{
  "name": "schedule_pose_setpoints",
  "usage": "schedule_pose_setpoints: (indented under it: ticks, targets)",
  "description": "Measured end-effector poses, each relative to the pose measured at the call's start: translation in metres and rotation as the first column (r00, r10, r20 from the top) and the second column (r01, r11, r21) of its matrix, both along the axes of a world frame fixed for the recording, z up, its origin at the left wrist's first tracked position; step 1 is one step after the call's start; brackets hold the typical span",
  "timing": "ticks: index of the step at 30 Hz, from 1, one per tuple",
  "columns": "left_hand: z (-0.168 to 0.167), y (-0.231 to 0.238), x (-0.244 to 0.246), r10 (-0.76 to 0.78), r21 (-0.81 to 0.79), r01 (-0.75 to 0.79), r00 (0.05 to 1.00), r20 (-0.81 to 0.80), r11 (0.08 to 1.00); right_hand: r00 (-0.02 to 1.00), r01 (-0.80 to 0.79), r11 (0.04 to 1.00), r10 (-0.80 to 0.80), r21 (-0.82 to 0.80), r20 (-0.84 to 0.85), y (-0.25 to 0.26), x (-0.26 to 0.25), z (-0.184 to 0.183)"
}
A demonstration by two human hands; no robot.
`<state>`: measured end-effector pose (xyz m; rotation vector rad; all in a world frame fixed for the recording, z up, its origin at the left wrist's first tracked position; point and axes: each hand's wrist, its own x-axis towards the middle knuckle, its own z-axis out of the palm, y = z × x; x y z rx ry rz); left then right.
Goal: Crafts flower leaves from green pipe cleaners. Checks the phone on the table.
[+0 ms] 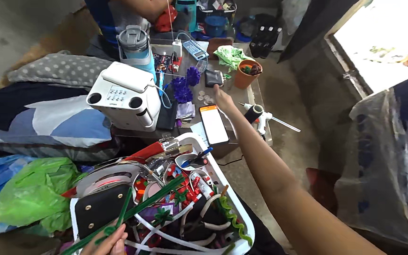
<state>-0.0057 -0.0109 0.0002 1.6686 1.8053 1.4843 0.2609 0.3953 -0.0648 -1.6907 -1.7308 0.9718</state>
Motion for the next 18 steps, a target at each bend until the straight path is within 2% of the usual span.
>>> schedule_pose_setpoints:
  ticks: [3,6,11,13,15,17,18]
  targets:
    - [-0.003,0.002,0.003,-0.011,0.0,0.011,0.999,0.038,1.0,0.999,0.045,0.993,-0.042,-0.111,0.027,-0.015,0.0,0.012]
    - [-0.001,0.003,0.009,-0.03,0.002,0.03,0.998,0.052,1.0,0.999,-0.013,0.998,0.01,-0.059,-0.039,-0.007,-0.002,0.0]
    - [0.001,-0.004,0.009,0.003,0.015,-0.004,0.999,0.043,1.0,0.945,-0.018,0.998,0.038,0.065,-0.324,0.027,0.001,-0.025]
    - [0.002,-0.006,0.009,0.021,-0.003,-0.021,0.999,0.047,1.0,0.965,0.037,0.994,-0.008,0.104,-0.264,0.022,0.001,-0.013]
    - [0.003,-0.006,0.014,0.035,-0.022,-0.033,0.995,0.088,0.999,0.994,0.043,0.995,-0.033,0.095,-0.102,0.015,0.001,-0.001]
    - [0.004,-0.003,0.021,0.031,-0.015,-0.029,0.983,0.179,0.999,0.997,-0.053,0.991,0.045,0.124,0.067,0.003,-0.001,0.011]
    - [0.005,-0.001,0.024,0.018,0.001,-0.019,0.972,0.233,1.0,0.992,-0.117,0.977,0.107,0.176,0.065,-0.01,-0.005,0.02]
